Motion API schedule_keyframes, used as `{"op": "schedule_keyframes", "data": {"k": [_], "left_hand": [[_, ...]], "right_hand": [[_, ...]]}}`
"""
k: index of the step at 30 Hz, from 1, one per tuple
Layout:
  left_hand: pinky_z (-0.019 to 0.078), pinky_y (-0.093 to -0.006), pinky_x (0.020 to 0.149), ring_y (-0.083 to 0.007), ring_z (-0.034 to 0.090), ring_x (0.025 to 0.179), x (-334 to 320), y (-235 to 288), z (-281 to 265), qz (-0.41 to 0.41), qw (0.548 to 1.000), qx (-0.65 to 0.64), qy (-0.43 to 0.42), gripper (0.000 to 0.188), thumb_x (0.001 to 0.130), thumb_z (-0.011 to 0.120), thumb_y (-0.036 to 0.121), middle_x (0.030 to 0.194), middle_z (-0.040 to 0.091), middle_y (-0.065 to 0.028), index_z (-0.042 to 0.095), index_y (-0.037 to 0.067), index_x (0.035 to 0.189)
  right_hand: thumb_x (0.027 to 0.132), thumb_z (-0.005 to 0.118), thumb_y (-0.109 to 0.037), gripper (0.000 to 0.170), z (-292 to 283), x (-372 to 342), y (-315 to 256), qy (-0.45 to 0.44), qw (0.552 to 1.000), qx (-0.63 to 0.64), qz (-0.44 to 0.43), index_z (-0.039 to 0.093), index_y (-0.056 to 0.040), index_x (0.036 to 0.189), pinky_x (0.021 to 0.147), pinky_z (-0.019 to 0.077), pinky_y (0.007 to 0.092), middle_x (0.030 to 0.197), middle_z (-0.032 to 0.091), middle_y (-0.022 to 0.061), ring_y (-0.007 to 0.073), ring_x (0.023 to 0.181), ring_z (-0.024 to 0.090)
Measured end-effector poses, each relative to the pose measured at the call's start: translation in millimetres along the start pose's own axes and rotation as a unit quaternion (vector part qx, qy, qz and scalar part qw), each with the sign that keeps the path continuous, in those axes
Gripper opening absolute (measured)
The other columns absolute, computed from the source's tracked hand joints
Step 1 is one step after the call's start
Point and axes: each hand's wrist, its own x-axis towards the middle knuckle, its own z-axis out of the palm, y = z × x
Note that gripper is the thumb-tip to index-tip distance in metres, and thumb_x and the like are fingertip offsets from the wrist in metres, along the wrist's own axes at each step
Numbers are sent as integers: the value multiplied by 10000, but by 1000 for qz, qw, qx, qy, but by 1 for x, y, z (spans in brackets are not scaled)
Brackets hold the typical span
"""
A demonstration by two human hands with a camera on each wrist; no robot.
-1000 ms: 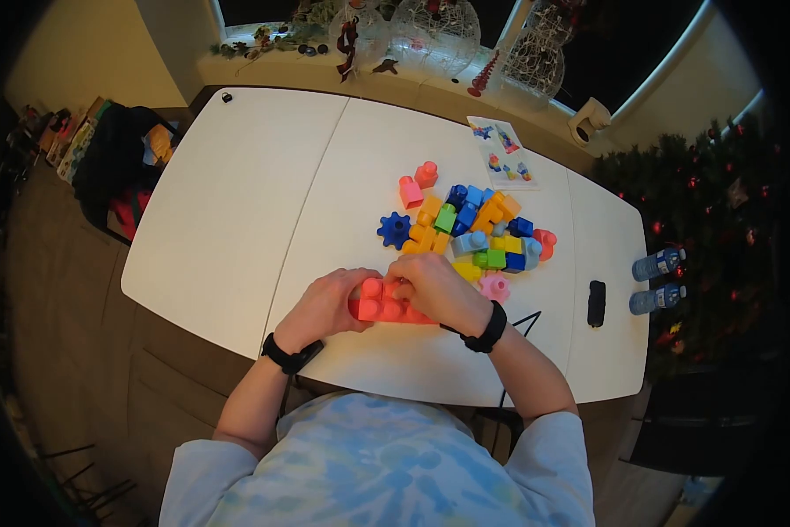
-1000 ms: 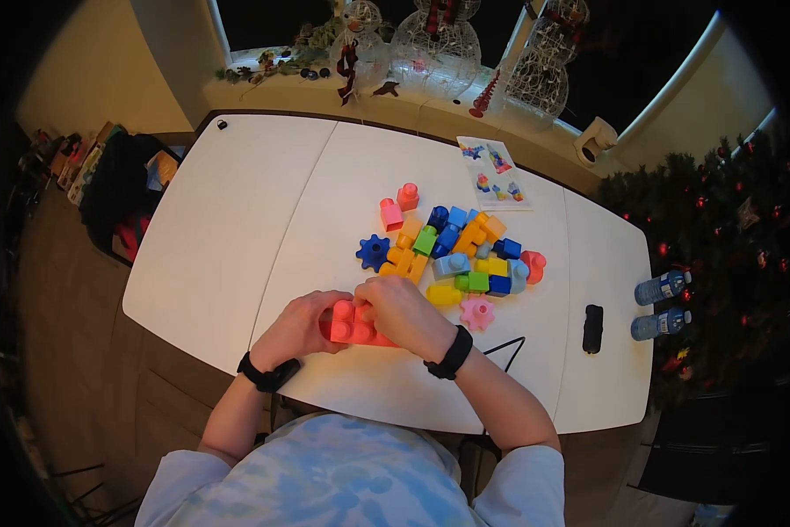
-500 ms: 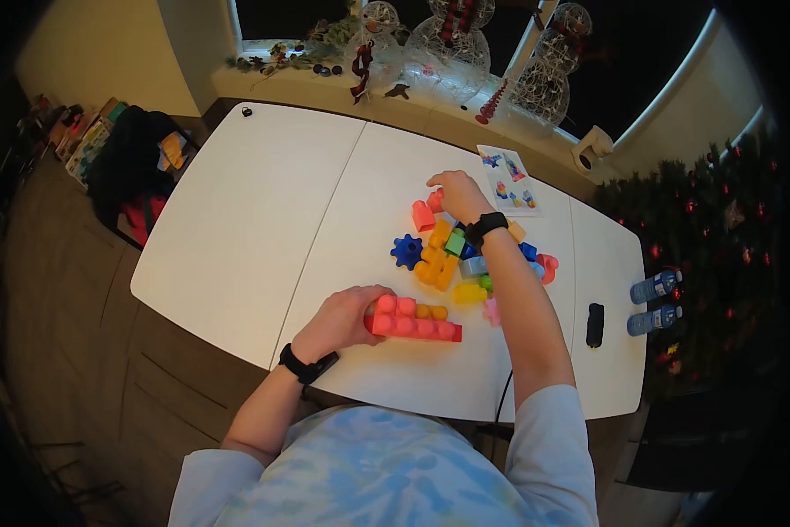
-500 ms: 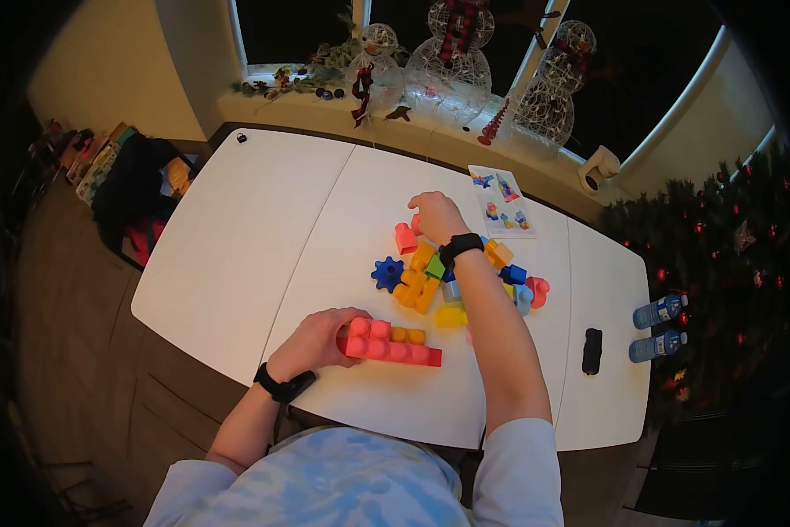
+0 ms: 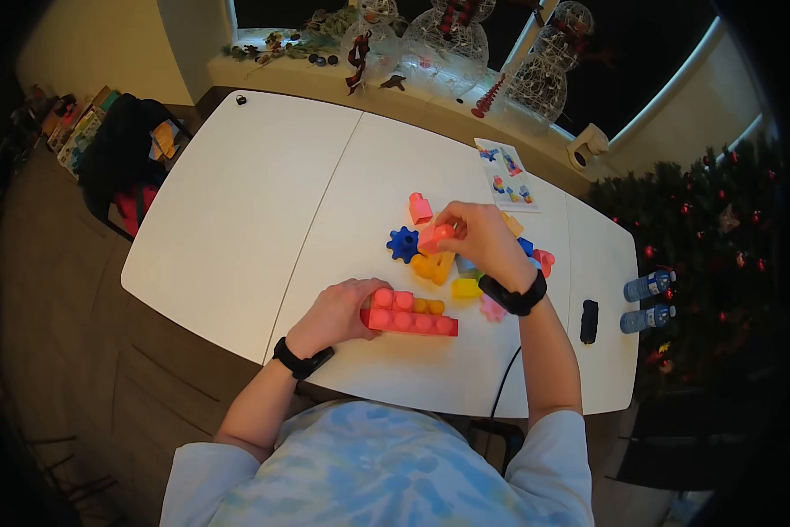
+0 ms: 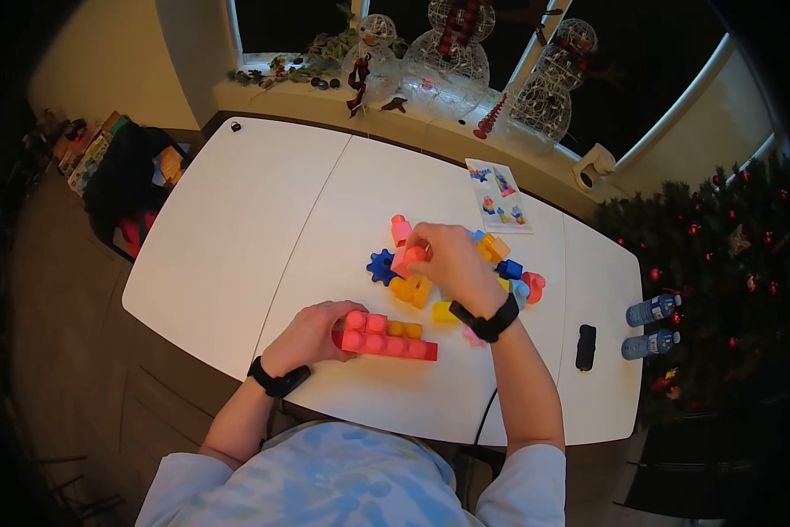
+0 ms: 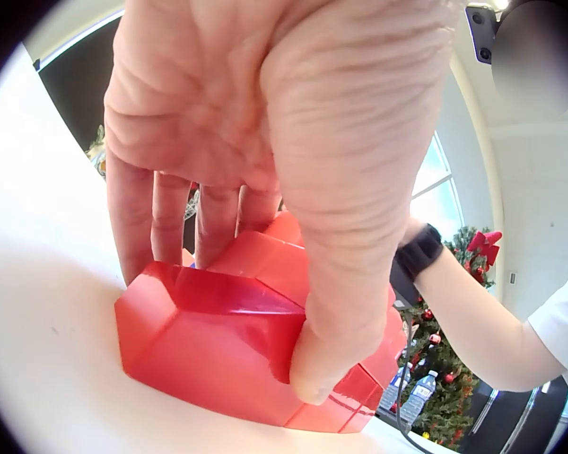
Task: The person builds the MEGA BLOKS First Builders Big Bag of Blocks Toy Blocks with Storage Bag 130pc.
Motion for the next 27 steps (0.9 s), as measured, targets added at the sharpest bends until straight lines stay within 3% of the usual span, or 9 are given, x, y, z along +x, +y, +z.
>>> {"op": "schedule_keyframes", "data": {"k": [1,5,7,14,24,27], "left_hand": [[564,-423,854,-344,687,960,0,2,-1,-5,1000,4,-1,600,645,879,133,1028,725,-124,660,113,1204],[570,-406,859,-340,697,947,0,0,0,-13,1000,5,-2,618,638,892,126,1045,725,-131,672,110,1215],[570,-404,861,-340,697,948,0,1,0,-17,1000,4,-4,620,637,892,124,1045,725,-132,671,109,1216],[570,-402,873,-340,697,951,0,-2,1,-19,1000,12,-8,625,636,893,126,1050,724,-133,670,101,1220],[558,-427,831,-354,673,923,2,-1,0,0,1000,-1,3,560,640,870,129,985,712,-131,653,106,1155],[577,-384,864,-322,706,959,2,-1,1,-23,1000,1,-13,582,655,873,110,1043,725,-129,673,89,1201]], "right_hand": [[792,801,-57,216,3,-16,-9,-22,1000,-8,5,672,5,954,737,554,363,860,716,178,344,812,704],[797,802,-64,244,25,-54,-13,-60,998,-4,28,656,8,979,736,549,387,851,703,183,354,826,695],[799,791,-57,248,39,-62,-6,-60,998,-2,-2,656,12,995,759,549,406,875,705,186,362,863,690],[856,708,-57,135,52,-66,-7,-73,997,12,-36,669,23,957,796,544,445,922,697,197,393,900,680],[829,674,-11,77,56,-62,-3,-73,996,17,-38,635,40,873,757,539,472,863,686,205,407,864,680],[803,706,-30,118,57,-58,5,-75,996,19,-45,693,9,914,720,540,423,824,698,181,356,782,683]]}}
